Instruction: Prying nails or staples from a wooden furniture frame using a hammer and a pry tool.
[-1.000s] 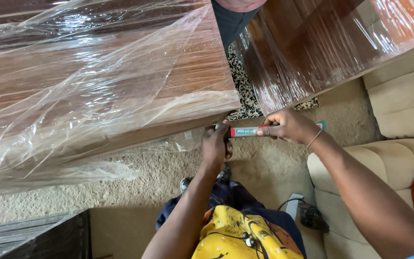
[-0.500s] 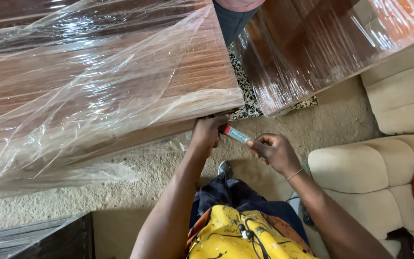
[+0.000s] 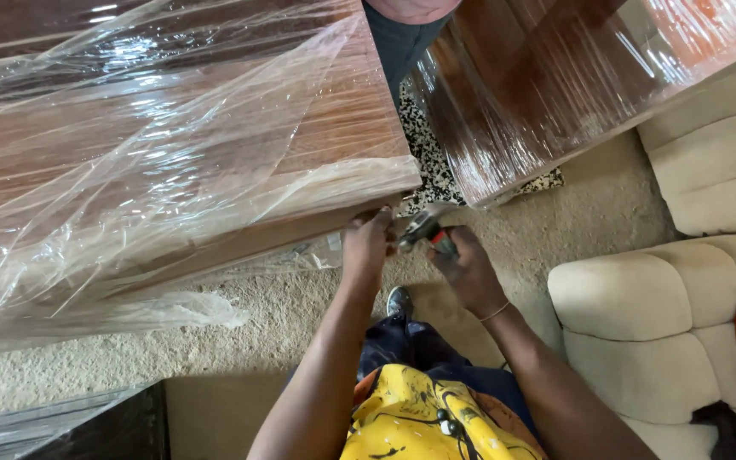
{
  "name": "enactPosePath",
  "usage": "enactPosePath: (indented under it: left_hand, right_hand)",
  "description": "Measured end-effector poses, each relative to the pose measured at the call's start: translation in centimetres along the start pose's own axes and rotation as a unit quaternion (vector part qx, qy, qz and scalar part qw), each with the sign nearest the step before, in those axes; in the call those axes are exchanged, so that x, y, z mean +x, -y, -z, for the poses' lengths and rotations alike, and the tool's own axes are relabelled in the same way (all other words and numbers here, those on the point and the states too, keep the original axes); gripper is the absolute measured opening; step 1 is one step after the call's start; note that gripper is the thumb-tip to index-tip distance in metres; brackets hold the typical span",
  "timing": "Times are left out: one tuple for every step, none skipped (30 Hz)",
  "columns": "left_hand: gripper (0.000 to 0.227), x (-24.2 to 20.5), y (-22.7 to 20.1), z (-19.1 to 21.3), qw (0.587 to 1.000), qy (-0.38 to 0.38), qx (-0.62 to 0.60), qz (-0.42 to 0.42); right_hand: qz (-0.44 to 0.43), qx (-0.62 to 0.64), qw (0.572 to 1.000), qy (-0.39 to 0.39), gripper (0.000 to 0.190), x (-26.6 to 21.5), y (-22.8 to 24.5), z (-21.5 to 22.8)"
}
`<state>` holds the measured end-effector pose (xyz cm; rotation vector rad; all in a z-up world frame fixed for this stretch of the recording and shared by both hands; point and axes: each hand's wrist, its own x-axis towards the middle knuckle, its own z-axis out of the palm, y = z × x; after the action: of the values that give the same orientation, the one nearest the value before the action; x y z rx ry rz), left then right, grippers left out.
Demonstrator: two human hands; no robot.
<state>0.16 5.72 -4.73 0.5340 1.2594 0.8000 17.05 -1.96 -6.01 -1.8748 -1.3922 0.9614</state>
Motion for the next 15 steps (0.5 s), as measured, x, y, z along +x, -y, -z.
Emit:
enactPosePath:
  left_hand:
    - [0.029,0.4,0.5,-0.8,1.0,-0.002,0.0,0.002]
    - [0.029,0.8,1.0,-1.6,0.998,0.001,-0.056,-0.002]
    - [0.032,1.2,1.4,-2.4,0.994,0.003,-0.112,-0.006]
    - [0.032,1.0,1.1,-3.0,0.994,0.001,-0.112,-0.007]
    - [0.03,0.7,0.8,-3.7,0.992,-0.01,-0.121,-0.028]
    - [0.028,0.5,0.6,-4.5,0.99,-0.02,-0.13,-0.047]
    - [0.028,0.1,0.7,-4.6,0.99,-0.02,-0.131,-0.047]
    - [0.023,-0.2,0.7,-4.7,0.987,-0.027,-0.142,-0.066]
    - [0.018,-0.4,0.7,-4.8,0.984,-0.033,-0.152,-0.084]
    - [0.018,0.3,1.0,-5.0,0.984,-0.033,-0.153,-0.083]
    - [0.016,1.0,1.2,-5.1,0.976,-0.009,-0.209,-0.054]
    - [0.016,1.6,1.5,-5.1,0.964,0.014,-0.264,-0.024]
    - [0.016,2.5,2.7,-4.7,0.964,0.012,-0.264,-0.023]
    - [0.022,3.4,3.8,-4.3,0.941,0.097,-0.324,-0.007]
    - [0.03,4.3,4.8,-3.9,0.907,0.181,-0.38,0.008]
  right_hand:
    - [-0.001,0.001,1.0,0.002,0.024,-0.3,-0.3,0.0]
    - [-0.028,0.018,0.999,-0.021,0.021,-0.4,-0.5,0.1]
    - [-0.055,0.035,0.997,-0.045,0.019,-0.6,-0.8,0.2]
    - [-0.054,0.036,0.997,-0.043,0.019,-0.7,-0.5,0.4]
    - [-0.06,0.043,0.996,-0.054,0.017,-0.9,-0.3,0.5]
    - [-0.067,0.048,0.994,-0.066,0.016,-1.1,-0.1,0.8]
    - [-0.066,0.047,0.995,-0.065,0.016,-1.4,0.7,0.9]
    - [-0.069,0.089,0.991,-0.075,0.018,-1.6,1.6,1.0]
    - [-0.072,0.13,0.985,-0.085,0.022,-1.7,2.4,1.2]
    - [-0.072,0.129,0.985,-0.084,0.022,-1.4,1.6,1.1]
    - [-0.061,0.155,0.983,-0.08,0.019,-1.1,0.8,1.1]
    - [-0.052,0.181,0.979,-0.074,0.019,-0.9,-0.1,0.9]
    - [-0.054,0.181,0.979,-0.072,0.019,-0.9,-0.4,0.7]
    - [-0.058,0.205,0.975,-0.065,0.02,-0.7,-0.7,0.5]
    - [-0.062,0.229,0.97,-0.058,0.023,-0.6,-1.0,0.2]
